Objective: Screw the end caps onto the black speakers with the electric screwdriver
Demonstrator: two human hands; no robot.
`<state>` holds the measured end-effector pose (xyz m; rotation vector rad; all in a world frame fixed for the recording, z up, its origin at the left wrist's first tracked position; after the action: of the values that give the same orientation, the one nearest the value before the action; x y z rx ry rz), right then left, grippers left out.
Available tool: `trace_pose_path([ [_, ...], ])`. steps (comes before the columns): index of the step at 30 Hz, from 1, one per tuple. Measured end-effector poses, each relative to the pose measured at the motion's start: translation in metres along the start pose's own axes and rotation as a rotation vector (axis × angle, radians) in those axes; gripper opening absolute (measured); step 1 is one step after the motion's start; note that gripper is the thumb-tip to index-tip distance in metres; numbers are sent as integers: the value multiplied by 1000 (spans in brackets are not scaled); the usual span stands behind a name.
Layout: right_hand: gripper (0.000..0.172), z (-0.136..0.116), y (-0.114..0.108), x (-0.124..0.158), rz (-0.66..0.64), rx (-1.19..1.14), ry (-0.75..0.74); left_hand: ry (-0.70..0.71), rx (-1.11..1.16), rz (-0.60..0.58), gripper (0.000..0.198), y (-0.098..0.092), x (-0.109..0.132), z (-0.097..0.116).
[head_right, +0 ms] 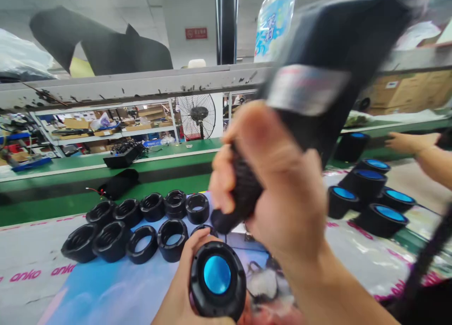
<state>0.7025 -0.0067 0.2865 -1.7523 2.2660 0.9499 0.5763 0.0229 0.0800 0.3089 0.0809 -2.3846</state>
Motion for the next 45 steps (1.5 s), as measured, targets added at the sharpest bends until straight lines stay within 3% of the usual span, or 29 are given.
trace_pose_path([
  [2,52,-9,-34,1,173,103,-100,-68,39,-6,116,2,0,-10],
  [4,58,0,-64,2,297,215,-95,-113,36,20,119,1,-1,-18],
  [7,55,24,-93,3,349,276,-60,-91,-6,84,121,-6,-2,-21],
  [9,57,36,-103,6,371,288,-54,-61,-7,99,109,-8,-2,-23],
  [13,61,48,-112,8,386,287,-25,-44,-6,109,62,-14,-4,-28],
  [17,63,55,-114,8,353,272,25,-89,6,128,57,-17,-6,-36],
  [20,63,47,-107,11,326,237,76,-119,73,151,62,-19,-8,-42],
  [25,57,-13,-72,23,314,84,-40,-142,218,156,94,-18,-7,-48],
  [28,48,-33,-44,27,184,71,-72,-97,200,91,116,-13,-6,-40],
  [31,51,-31,-18,32,12,89,-81,-123,216,63,121,-5,-6,-33],
  [36,61,-24,-3,47,53,172,-88,-109,207,76,115,1,-8,-16],
  [41,69,-23,19,50,-152,91,-95,-120,254,46,114,5,-8,-16],
  [45,52,-10,16,48,-188,-22,-50,-101,267,71,116,4,-11,-20],
])
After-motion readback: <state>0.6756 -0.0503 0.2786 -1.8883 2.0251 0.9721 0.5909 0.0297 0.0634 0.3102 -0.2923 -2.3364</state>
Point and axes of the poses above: each hand's wrist, its own x-axis away from the middle knuckle, its own y-axis out of the palm, z = x × y, the point moved 9 cm from there along -x, towards the middle knuckle, and after that the axes turned 12 degrees about y, right-handed, at the moved point
